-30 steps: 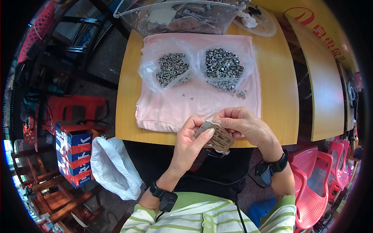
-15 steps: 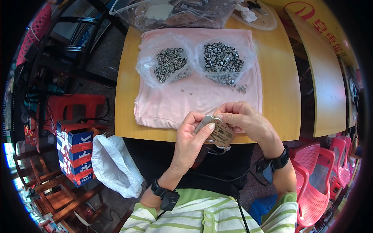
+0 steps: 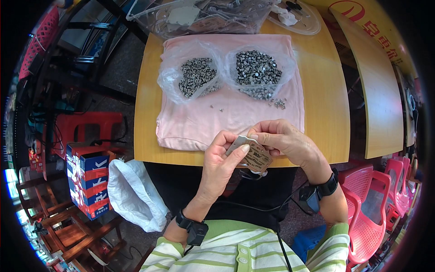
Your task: The recorder sorts small metal pins from plastic bags and then threads a thin wire through a small component.
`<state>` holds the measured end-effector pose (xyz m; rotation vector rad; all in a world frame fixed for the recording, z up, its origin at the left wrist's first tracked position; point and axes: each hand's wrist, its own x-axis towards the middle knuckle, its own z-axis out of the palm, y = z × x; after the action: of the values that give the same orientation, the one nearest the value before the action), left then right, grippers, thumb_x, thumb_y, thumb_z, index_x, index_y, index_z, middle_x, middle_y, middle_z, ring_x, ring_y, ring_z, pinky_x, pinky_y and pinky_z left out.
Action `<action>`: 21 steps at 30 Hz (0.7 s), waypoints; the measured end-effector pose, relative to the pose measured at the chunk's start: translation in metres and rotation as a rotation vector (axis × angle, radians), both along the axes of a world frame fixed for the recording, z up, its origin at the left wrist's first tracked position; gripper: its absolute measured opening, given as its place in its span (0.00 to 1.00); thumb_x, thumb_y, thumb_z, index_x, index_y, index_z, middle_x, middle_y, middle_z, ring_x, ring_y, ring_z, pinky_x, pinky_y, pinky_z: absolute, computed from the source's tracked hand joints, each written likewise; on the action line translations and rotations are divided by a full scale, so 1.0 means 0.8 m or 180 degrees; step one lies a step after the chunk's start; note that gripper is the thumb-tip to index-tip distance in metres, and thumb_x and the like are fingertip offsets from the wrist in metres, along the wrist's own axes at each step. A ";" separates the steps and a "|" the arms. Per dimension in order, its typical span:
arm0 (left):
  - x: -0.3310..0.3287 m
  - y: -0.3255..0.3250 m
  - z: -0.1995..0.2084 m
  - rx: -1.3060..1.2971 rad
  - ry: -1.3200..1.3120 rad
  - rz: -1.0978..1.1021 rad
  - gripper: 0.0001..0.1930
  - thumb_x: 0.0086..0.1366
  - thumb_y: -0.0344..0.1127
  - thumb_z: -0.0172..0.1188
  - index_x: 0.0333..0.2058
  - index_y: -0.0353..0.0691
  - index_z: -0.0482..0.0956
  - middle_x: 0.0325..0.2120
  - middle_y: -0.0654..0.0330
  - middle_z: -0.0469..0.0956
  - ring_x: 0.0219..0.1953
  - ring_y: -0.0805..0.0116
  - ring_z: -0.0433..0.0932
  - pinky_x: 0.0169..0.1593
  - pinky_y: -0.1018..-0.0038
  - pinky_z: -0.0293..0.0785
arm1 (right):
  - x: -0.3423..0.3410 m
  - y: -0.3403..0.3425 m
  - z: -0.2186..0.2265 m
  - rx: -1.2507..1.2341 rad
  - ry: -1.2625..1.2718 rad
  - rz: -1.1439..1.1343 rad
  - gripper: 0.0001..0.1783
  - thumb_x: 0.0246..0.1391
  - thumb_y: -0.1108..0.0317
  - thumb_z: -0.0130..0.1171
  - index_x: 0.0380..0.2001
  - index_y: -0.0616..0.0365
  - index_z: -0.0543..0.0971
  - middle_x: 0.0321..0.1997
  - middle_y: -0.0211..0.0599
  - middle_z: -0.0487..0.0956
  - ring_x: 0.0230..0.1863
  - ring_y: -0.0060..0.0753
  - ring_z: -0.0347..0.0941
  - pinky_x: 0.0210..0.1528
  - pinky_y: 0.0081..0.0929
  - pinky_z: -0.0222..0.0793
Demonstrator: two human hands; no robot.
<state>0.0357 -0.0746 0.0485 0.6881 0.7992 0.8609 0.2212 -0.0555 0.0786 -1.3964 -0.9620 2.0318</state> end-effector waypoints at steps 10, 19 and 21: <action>0.004 -0.001 0.001 0.0040 0.0154 0.0133 0.06 0.64 0.28 0.55 0.37 0.36 0.68 0.32 0.62 0.75 0.33 0.82 0.74 0.37 0.81 0.75 | 0.003 -0.004 -0.009 -0.0149 0.0152 -0.0205 0.16 0.55 0.57 0.59 0.36 0.60 0.78 0.24 0.20 0.71 0.22 0.09 0.58 0.23 0.10 0.53; 0.006 -0.002 -0.005 0.0128 0.0240 0.0187 0.05 0.64 0.27 0.54 0.37 0.36 0.68 0.31 0.63 0.75 0.33 0.82 0.73 0.38 0.82 0.74 | 0.000 -0.008 -0.009 0.0112 0.0106 -0.0219 0.14 0.53 0.60 0.61 0.37 0.59 0.78 0.31 0.25 0.77 0.33 0.15 0.70 0.35 0.14 0.65; 0.007 -0.003 -0.004 0.0143 0.0242 0.0167 0.06 0.64 0.27 0.54 0.37 0.36 0.68 0.32 0.63 0.75 0.33 0.83 0.73 0.38 0.83 0.74 | 0.001 -0.011 -0.007 0.0416 -0.0010 -0.0176 0.15 0.55 0.60 0.59 0.39 0.61 0.78 0.33 0.27 0.78 0.35 0.16 0.71 0.40 0.16 0.67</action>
<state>0.0417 -0.0770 0.0455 0.7458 0.8712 0.9067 0.2217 -0.0644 0.0730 -1.3425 -1.0269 1.8917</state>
